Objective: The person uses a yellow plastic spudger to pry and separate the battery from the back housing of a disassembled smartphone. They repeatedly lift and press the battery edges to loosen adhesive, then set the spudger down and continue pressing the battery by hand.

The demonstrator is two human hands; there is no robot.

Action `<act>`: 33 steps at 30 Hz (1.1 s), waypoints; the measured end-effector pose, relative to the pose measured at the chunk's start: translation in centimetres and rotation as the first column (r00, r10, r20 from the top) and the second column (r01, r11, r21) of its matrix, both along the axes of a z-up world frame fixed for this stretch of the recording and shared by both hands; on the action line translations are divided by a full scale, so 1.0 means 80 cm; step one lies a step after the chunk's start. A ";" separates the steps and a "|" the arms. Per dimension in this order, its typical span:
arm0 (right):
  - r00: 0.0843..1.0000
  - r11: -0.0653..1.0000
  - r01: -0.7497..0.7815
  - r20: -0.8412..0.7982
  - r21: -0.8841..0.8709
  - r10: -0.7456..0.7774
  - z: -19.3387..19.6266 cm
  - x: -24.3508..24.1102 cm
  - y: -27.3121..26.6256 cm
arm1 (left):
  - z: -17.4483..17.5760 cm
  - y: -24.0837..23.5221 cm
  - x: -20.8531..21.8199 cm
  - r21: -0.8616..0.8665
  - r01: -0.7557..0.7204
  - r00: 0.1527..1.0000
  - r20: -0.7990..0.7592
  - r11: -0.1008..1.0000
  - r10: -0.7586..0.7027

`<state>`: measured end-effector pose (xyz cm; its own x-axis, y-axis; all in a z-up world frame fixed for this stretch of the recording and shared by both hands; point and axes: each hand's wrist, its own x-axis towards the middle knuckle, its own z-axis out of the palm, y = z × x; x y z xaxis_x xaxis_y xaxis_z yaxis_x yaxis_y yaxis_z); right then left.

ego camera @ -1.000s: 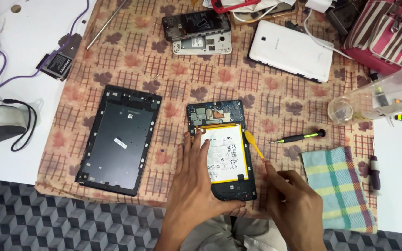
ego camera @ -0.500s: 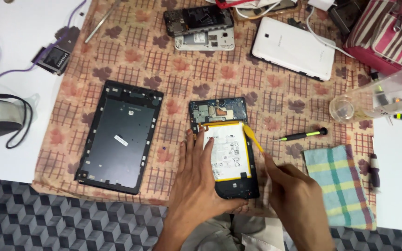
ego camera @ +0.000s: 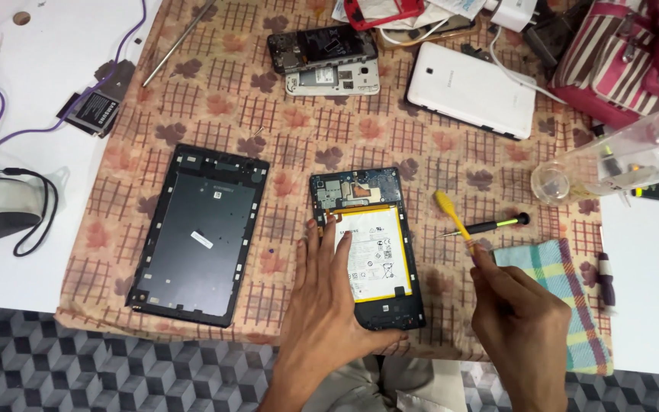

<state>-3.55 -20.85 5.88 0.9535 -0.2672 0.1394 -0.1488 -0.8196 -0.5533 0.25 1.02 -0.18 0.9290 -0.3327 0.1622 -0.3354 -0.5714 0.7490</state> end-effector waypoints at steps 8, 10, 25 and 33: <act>0.991 0.994 -0.106 -0.080 0.018 0.107 -0.016 0.010 0.017 | -0.002 -0.001 0.000 0.029 0.011 1.000 -0.025 1.000 -0.010; 0.989 0.989 -0.147 -0.003 -0.032 0.147 -0.018 0.013 0.018 | -0.002 -0.002 -0.001 0.017 0.006 1.000 -0.031 1.000 -0.005; 0.991 0.993 -0.111 -0.081 -0.039 0.108 -0.016 0.013 0.019 | 0.003 -0.004 0.000 0.048 0.004 0.998 -0.059 0.999 -0.001; 0.980 0.981 -0.180 -0.095 -0.064 0.174 -0.030 0.000 0.023 | 0.009 -0.006 -0.001 0.037 -0.021 0.999 -0.047 0.999 0.022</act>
